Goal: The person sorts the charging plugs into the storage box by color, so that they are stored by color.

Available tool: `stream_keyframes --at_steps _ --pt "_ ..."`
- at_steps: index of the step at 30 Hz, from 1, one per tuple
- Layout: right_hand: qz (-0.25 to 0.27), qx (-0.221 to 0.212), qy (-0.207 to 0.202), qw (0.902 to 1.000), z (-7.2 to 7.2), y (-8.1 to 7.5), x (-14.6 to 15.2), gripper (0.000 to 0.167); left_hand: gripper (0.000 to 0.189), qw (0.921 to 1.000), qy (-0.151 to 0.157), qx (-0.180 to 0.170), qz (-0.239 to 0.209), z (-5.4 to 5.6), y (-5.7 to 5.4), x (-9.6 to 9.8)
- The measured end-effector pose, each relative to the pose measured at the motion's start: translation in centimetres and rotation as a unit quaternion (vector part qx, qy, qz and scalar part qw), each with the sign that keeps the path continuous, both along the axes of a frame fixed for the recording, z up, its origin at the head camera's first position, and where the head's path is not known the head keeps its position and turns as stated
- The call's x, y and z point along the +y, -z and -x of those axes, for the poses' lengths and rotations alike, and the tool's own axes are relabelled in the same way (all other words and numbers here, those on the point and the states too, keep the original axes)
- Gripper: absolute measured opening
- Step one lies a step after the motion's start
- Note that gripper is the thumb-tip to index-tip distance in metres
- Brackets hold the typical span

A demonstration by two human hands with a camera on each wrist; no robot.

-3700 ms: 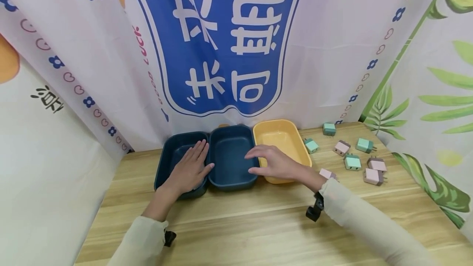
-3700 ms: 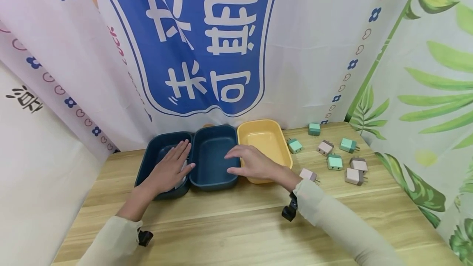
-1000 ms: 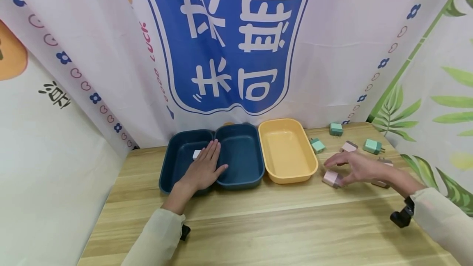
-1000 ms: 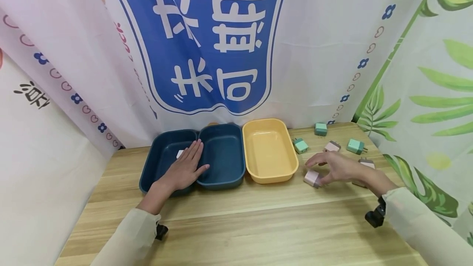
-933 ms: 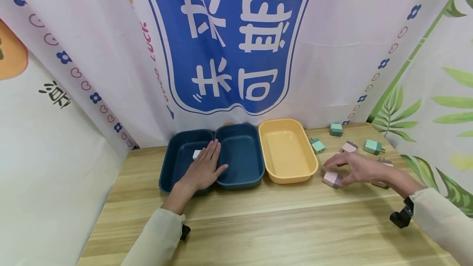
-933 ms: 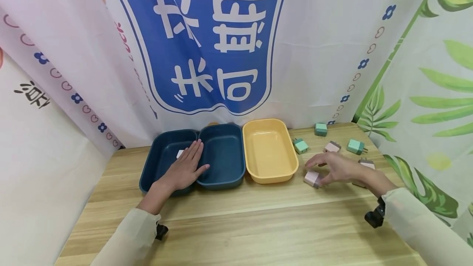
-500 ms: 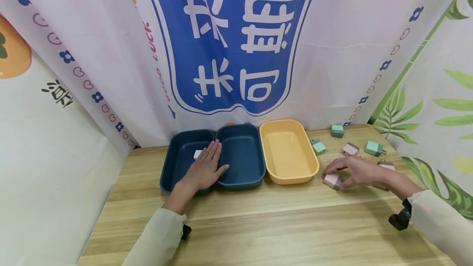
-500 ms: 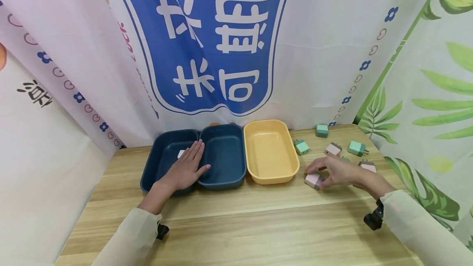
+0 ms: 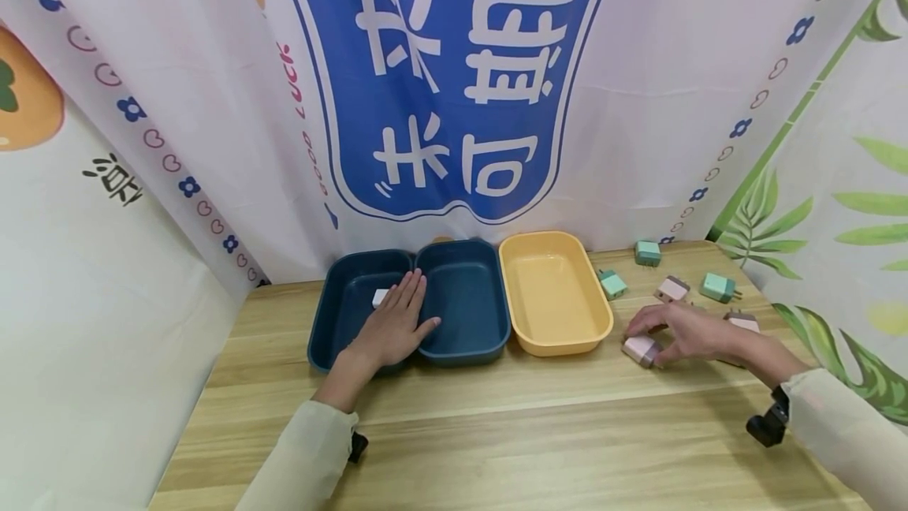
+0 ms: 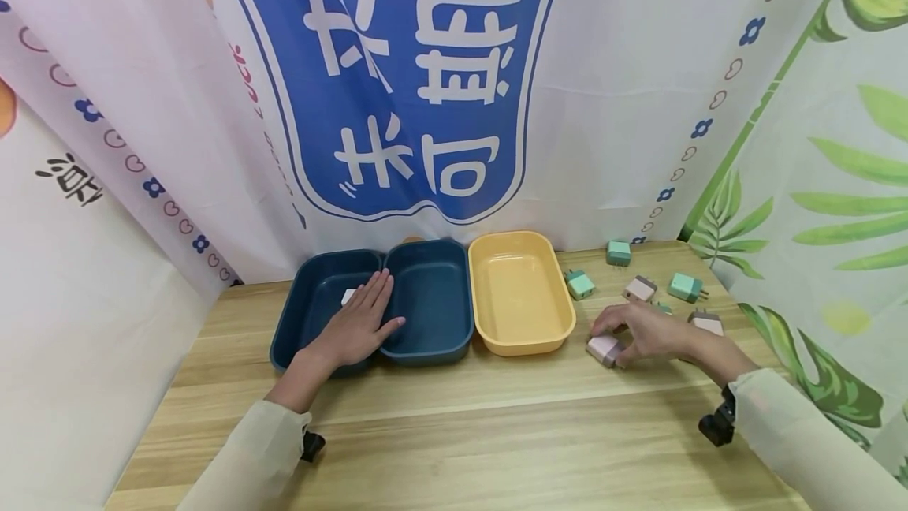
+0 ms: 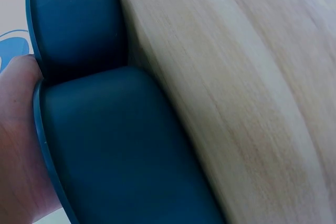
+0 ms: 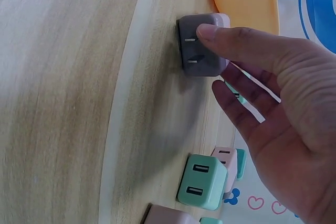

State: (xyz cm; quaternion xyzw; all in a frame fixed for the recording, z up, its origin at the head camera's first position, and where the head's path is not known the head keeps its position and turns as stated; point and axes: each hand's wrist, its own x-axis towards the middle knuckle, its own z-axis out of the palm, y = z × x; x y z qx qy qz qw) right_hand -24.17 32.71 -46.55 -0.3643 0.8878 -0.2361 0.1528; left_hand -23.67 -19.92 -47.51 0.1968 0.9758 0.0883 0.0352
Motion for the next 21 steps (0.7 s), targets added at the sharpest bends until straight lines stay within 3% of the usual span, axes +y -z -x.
stream_keyframes --at_steps 13,21 --pt "0.005 0.003 -0.001 1.0 0.0 0.38 0.11 0.049 0.084 1.0 -0.004 -0.004 0.005 -0.04 0.09 -0.01" --pt "0.012 0.004 0.022 0.9997 -0.02 0.69 0.2 0.045 0.083 1.0 -0.002 -0.002 -0.001 0.01 0.17 -0.09"
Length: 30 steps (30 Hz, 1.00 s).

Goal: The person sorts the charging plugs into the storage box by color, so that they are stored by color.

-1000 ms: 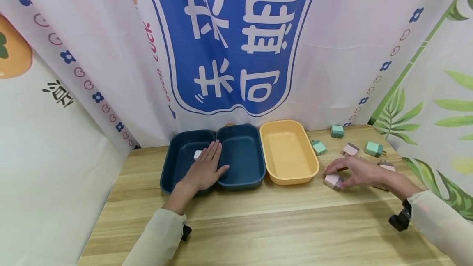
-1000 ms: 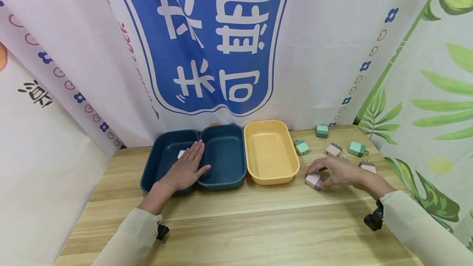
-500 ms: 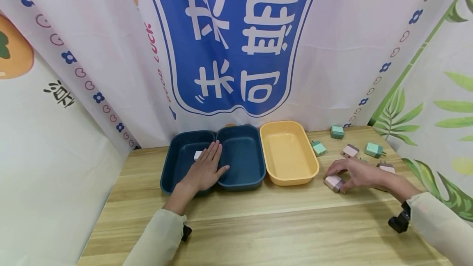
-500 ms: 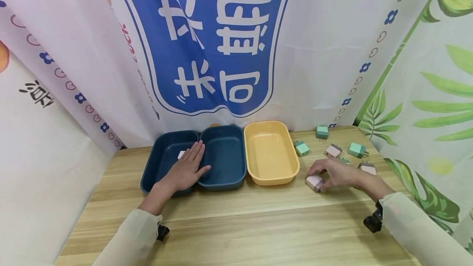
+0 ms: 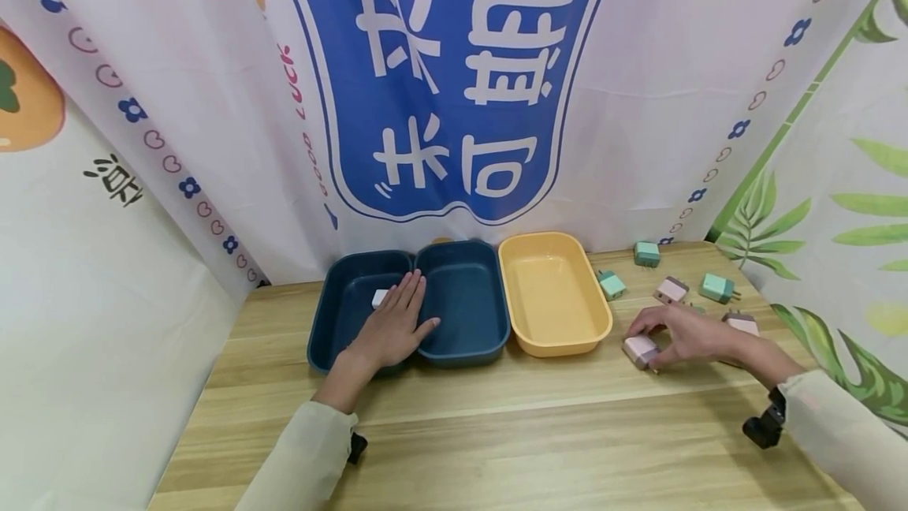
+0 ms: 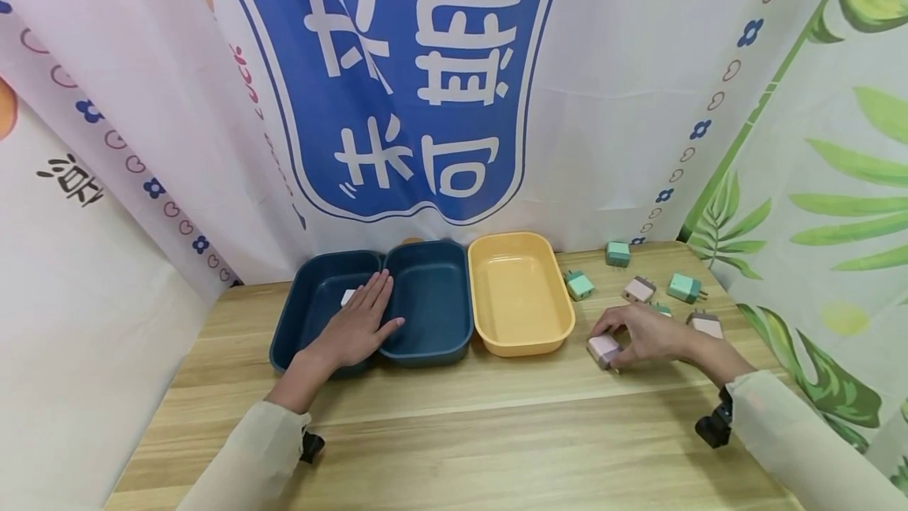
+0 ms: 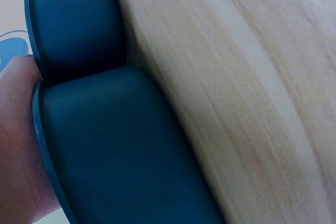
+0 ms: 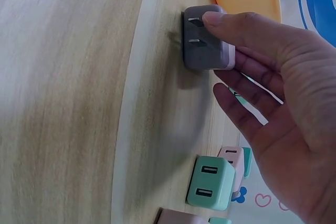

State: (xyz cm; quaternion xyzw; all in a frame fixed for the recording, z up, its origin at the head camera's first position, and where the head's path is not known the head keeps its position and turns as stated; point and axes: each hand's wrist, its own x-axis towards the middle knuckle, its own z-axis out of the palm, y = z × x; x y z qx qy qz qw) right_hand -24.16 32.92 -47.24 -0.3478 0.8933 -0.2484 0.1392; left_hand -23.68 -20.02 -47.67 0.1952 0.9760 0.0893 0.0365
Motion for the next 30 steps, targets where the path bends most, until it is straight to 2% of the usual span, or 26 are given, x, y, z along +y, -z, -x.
stream_keyframes --at_steps 8,13,19,23,30 --pt "0.004 0.017 0.008 0.9998 -0.1 0.1 0.2 0.042 0.084 0.9999 0.001 -0.006 0.01 -0.2 -0.7 0.2" --pt "0.019 0.019 0.013 0.9996 -0.2 -0.1 0.5 0.042 0.083 0.9999 0.001 -0.004 0.01 -0.2 -0.6 0.2" --pt "0.014 0.019 0.034 0.9992 -0.3 -0.8 1.1 0.043 0.083 1.0 0.0 0.001 0.004 -0.1 0.0 -0.1" --pt "0.007 0.026 0.054 0.9982 -0.4 -1.5 1.3 0.042 0.082 1.0 0.004 0.005 -0.001 -0.2 -0.1 0.0" --pt "0.049 0.032 0.053 0.9969 -0.5 -2.8 1.4 0.041 0.083 1.0 0.004 -0.001 0.004 -0.2 -0.3 0.0"
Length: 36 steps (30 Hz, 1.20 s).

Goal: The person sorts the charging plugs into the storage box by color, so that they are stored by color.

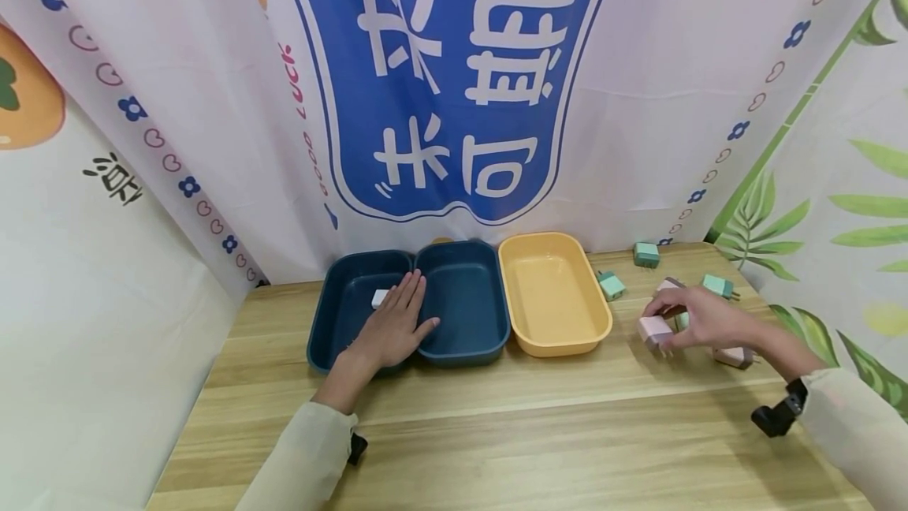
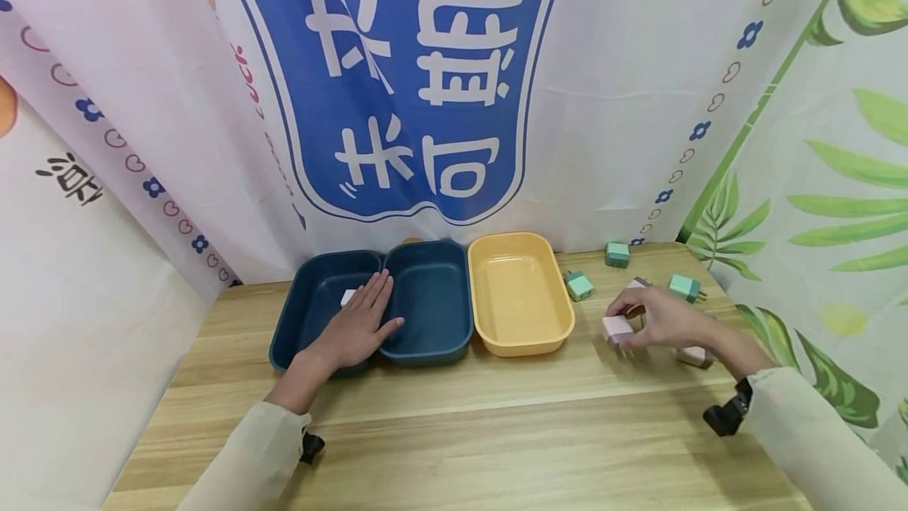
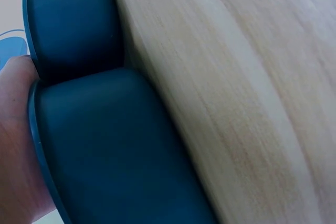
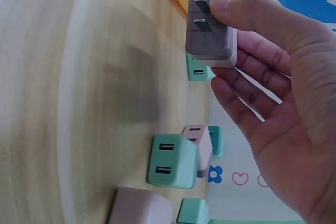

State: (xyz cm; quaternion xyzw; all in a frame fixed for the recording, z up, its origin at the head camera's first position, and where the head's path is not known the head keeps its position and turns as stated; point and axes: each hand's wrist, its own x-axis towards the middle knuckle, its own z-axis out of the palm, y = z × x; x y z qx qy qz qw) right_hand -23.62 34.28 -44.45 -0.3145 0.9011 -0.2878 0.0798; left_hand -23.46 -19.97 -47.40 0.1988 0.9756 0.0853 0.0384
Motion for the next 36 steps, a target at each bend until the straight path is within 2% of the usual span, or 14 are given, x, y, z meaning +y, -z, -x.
stream_keyframes --at_steps 18,36 --pt "0.049 0.065 0.045 0.9957 0.8 -1.9 -1.6 0.043 0.082 1.0 -0.002 0.003 -0.006 -0.1 -0.2 0.1" --pt "0.075 0.072 0.026 0.9942 1.9 -2.7 -5.3 0.042 0.082 1.0 0.0 0.002 -0.007 -0.2 0.0 0.0"
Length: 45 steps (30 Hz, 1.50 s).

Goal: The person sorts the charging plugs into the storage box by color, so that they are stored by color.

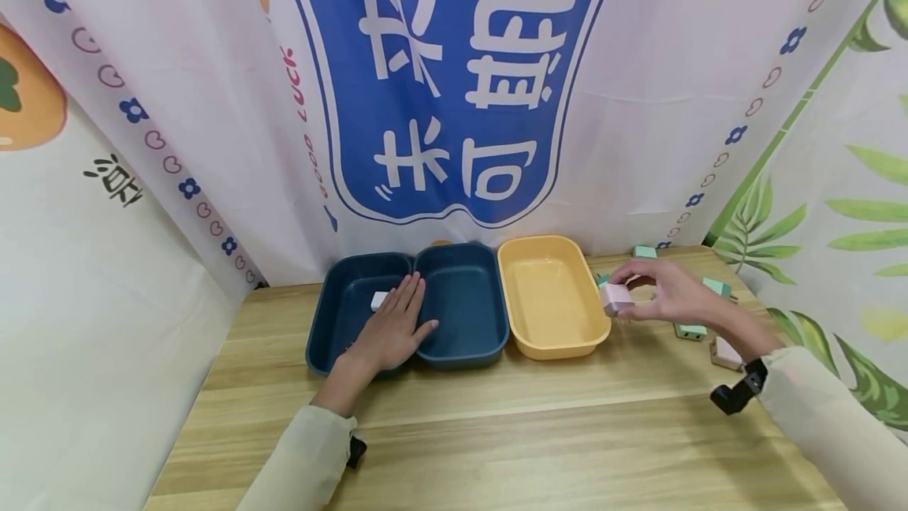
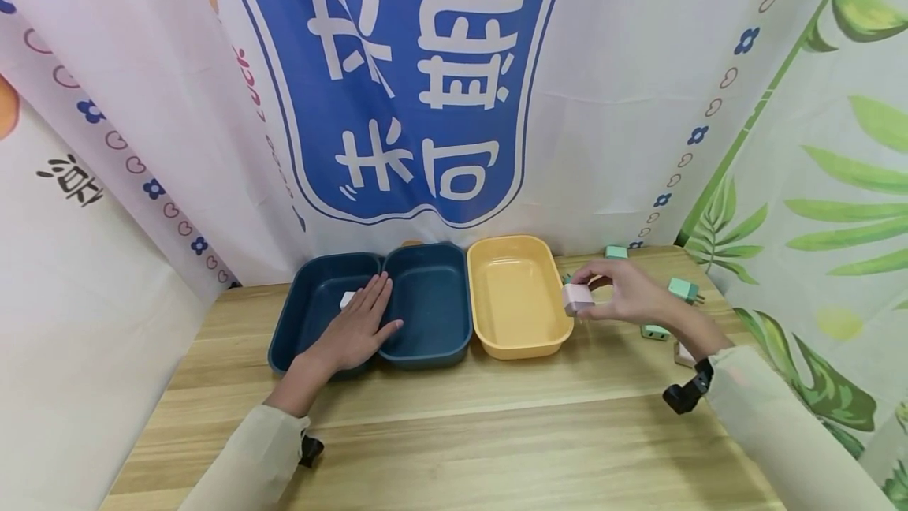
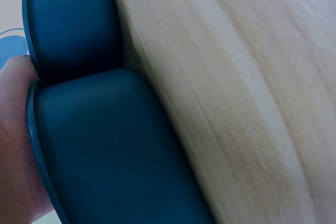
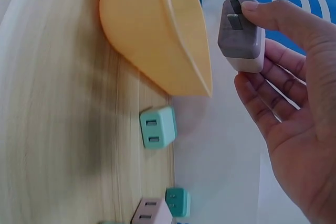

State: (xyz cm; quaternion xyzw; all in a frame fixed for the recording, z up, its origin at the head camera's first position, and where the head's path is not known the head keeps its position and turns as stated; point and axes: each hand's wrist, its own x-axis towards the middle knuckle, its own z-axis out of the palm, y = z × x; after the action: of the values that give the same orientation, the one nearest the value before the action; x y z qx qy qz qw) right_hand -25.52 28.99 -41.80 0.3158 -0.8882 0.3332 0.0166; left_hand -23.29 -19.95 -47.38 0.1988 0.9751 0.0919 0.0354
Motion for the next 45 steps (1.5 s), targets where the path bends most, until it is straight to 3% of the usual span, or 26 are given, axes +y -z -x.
stream_keyframes --at_steps 12,24,38,45 --pt "0.004 -0.015 -0.004 0.9999 0.7 -0.2 -2.6 0.045 0.081 1.0 0.002 -0.001 -0.004 0.0 -0.2 0.1" --pt "0.04 -0.024 -0.046 0.9978 1.6 -0.1 -5.3 0.044 0.082 1.0 -0.001 -0.003 -0.001 0.0 -0.2 0.1" --pt "0.05 -0.045 -0.035 0.9971 1.9 -0.2 -8.4 0.045 0.081 1.0 -0.002 0.006 -0.006 0.0 0.2 0.1" --pt "0.07 -0.043 -0.057 0.995 2.4 0.2 -9.7 0.043 0.081 0.9999 -0.001 0.009 -0.011 -0.1 0.1 0.1"
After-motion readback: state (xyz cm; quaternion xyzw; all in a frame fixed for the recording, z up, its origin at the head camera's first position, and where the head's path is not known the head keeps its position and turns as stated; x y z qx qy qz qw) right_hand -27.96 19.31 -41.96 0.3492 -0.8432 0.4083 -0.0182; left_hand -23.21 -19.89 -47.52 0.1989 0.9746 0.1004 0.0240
